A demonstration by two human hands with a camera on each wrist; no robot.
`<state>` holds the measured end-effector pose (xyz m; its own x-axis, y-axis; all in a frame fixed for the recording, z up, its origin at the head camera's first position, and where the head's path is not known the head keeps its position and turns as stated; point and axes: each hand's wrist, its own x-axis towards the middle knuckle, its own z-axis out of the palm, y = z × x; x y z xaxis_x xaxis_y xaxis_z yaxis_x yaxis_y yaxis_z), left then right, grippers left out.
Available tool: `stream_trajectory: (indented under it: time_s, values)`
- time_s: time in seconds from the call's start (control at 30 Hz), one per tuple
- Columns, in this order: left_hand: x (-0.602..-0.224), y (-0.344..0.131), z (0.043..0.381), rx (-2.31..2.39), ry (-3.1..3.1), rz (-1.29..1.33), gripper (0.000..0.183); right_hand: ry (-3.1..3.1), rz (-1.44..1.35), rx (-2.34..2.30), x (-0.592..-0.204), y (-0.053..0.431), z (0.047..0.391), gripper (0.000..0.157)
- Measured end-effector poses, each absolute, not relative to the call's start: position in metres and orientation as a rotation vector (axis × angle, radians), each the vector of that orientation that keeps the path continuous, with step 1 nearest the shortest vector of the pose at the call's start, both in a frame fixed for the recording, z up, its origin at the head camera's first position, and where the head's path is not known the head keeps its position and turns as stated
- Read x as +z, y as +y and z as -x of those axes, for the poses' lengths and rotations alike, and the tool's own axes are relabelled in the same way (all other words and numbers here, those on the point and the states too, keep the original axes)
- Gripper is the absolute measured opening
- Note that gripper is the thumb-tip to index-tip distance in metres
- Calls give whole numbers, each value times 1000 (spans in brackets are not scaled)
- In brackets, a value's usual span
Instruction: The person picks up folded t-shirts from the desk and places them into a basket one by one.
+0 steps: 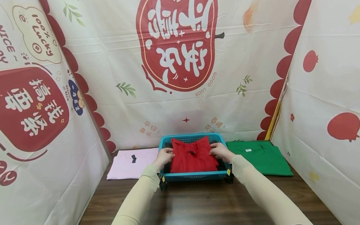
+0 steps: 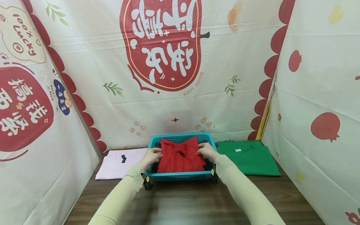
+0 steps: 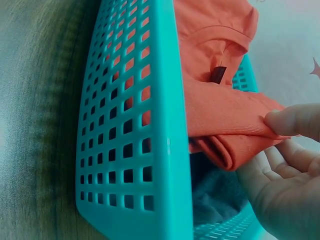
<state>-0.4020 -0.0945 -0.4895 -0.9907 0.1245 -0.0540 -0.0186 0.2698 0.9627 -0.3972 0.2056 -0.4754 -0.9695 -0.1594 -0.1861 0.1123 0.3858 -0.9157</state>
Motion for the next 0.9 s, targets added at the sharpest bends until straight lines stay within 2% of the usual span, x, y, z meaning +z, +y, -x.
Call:
stream_trajectory:
  time_s: [0.9]
  values:
    - [-491,-91,397,1659,2511,-127,48,2430,41,-1558,-483,209,396,57]
